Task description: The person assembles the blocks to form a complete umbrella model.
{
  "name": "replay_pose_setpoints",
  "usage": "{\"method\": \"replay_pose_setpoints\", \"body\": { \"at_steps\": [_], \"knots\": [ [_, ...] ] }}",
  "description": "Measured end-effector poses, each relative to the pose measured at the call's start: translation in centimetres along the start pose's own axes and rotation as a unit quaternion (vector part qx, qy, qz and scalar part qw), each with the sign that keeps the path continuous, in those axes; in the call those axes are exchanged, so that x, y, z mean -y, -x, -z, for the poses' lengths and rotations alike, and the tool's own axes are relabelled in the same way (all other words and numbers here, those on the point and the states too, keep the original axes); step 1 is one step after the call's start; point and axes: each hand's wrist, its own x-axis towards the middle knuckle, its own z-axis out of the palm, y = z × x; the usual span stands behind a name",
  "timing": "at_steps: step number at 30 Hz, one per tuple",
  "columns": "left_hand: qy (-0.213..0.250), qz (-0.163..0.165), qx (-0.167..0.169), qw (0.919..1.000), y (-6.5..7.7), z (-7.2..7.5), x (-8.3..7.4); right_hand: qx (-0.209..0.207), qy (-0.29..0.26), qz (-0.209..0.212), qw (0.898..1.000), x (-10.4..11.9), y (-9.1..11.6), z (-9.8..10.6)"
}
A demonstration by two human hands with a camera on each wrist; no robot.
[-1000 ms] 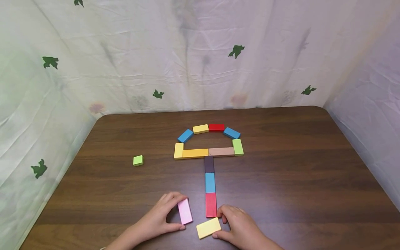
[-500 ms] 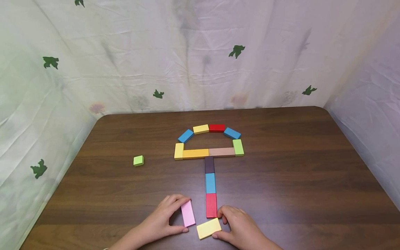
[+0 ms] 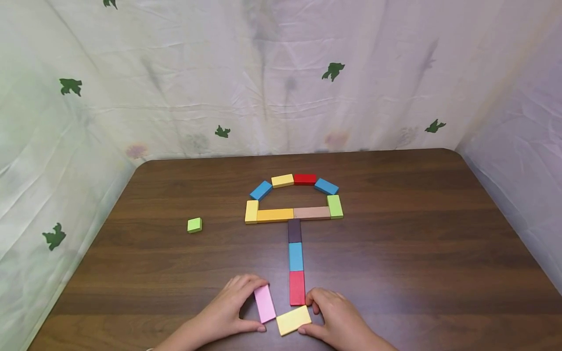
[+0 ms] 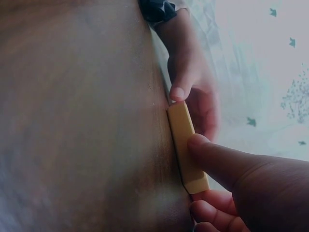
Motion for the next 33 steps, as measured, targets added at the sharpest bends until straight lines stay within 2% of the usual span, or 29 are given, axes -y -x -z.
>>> {"method": "replay_pose_setpoints", "body": {
  "at_steps": [9, 13, 20, 33],
  "knots": [
    [-0.001, 0.016, 0.018, 0.9997, -0.12, 0.18, -0.18, 0.002, -0.02, -0.01, 1.0, 0.07, 0.06, 0.13],
    [-0.004, 0.017, 0.015, 0.9997, -0.15, 0.2, -0.28, -0.002, -0.021, -0.018, 1.0, 0.12, 0.05, 0.09],
    [-0.007, 0.016, 0.012, 0.9998, -0.16, 0.13, -0.32, -0.011, -0.008, 0.004, 1.0, 0.17, -0.07, -0.01],
    [-0.006, 0.021, 0.017, 0.9996, -0.06, 0.2, -0.42, -0.004, 0.002, 0.019, 1.0, 0.61, 0.17, -0.32]
  ]
}}
